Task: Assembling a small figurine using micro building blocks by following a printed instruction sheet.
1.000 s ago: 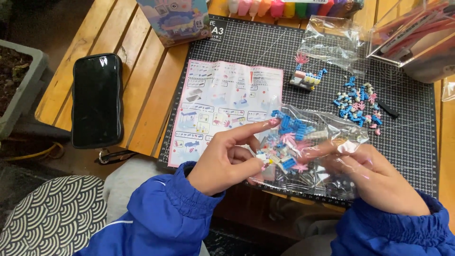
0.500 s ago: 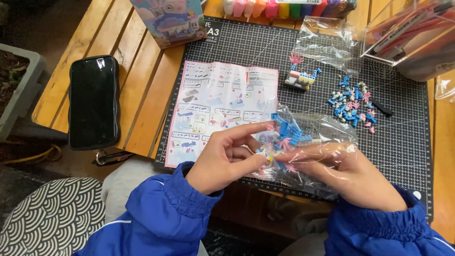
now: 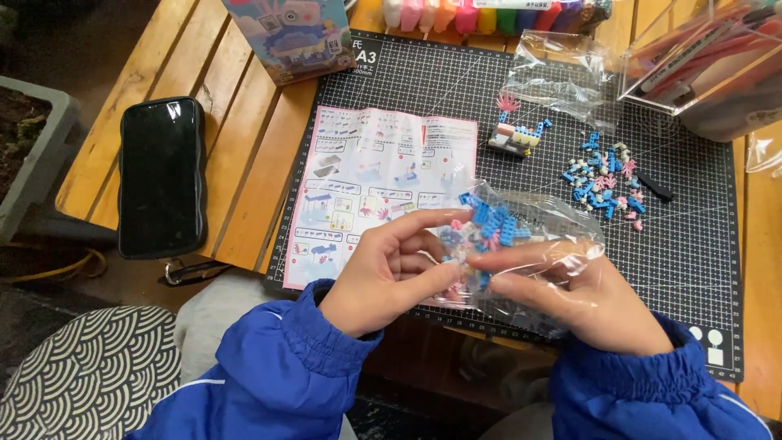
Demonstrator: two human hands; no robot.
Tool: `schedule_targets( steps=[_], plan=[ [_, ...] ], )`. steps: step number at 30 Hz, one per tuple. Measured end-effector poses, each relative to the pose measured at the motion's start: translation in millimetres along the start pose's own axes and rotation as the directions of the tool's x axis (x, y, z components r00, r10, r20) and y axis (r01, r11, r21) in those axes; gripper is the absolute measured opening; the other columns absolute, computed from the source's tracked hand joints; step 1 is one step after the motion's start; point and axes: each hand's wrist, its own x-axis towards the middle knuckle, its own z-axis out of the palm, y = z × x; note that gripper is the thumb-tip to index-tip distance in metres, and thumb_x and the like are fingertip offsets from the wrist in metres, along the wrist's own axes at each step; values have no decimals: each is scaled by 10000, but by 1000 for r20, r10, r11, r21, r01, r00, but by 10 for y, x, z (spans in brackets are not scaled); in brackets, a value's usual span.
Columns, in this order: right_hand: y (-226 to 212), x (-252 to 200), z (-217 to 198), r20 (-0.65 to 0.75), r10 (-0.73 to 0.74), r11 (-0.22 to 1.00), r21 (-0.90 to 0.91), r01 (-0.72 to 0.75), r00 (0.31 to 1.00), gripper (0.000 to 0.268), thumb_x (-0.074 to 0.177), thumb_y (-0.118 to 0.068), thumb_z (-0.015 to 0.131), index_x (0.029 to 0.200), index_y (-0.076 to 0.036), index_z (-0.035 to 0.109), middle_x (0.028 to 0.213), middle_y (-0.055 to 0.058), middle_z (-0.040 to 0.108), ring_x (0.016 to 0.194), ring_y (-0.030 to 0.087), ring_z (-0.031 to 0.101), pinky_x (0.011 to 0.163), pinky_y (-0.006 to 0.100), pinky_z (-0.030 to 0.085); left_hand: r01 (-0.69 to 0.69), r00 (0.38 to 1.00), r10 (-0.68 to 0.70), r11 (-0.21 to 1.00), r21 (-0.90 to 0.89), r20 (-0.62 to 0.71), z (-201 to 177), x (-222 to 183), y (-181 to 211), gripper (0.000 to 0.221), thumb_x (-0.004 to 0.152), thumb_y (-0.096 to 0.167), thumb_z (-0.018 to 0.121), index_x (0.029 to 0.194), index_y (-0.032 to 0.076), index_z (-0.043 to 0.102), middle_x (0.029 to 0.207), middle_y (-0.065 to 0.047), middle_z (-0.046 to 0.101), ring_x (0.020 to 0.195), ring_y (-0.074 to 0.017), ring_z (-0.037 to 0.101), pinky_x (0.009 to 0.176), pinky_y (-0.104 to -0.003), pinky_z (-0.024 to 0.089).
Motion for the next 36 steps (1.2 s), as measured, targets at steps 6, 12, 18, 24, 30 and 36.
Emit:
schedule_targets(
  steps=[6, 12, 18, 24, 30, 36],
  plan=[
    [-8, 49, 12, 59, 76, 996, 35, -78, 995, 266, 800, -221, 707, 954, -77, 869, 632, 99, 712, 448, 133, 391, 441, 269, 302, -38, 999, 38, 999, 7, -16, 7, -3, -103, 540, 867, 108, 681, 1383, 100, 523, 797, -41, 546, 583, -82, 462, 568, -259, 449],
    [-162, 38, 73, -19, 65, 997, -49, -66, 998, 254, 753, -247, 720, 887, -86, 864, 859, 44, 848, 782, 148, 737, 733, 291, 547, -22, 999, 24, 999, 33, -39, 14, 5, -108, 489, 868, 140, 684, 1341, 129, 562, 825, -23, 536, 602, -67, 458, 584, -246, 446],
    [-82, 39, 94, -50, -51, 999, 17, 52, 997, 246, 731, -254, 738, 883, -81, 823, 892, 68, 836, 837, 174, 771, 756, 322, 588, -43, 999, 43, 999, 33, -3, 30, 22, -126, 513, 887, 121, 656, 1376, 118, 504, 751, -32, 496, 601, -79, 443, 579, -261, 461],
    [-172, 28, 131, -66, -49, 999, -8, 48, 997, 259, 700, -289, 761, 856, -98, 840, 863, 62, 845, 845, 182, 785, 779, 335, 603, -14, 1000, 14, 1000, 17, -2, 40, 23, -27, 470, 887, 129, 640, 1338, 117, 506, 751, -65, 571, 629, -148, 623, 646, -293, 626],
    [-151, 35, 146, -104, -55, 998, -4, 55, 993, 251, 669, -264, 789, 838, -88, 848, 886, 79, 850, 869, 171, 786, 773, 313, 596, -7, 1000, 7, 1000, -22, 12, 57, 14, -13, 468, 897, 137, 622, 1333, 92, 458, 765, -97, 582, 675, -190, 652, 648, -335, 674],
    [-161, 59, 167, -132, -39, 999, -16, 37, 990, 233, 732, -277, 731, 807, -82, 835, 843, 76, 833, 807, 173, 757, 728, 335, 570, 7, 1000, -7, 997, 75, 4, 58, 8, 9, 452, 906, 191, 605, 1336, 155, 473, 809, -54, 573, 739, -168, 641, 759, -310, 597]
  ],
)
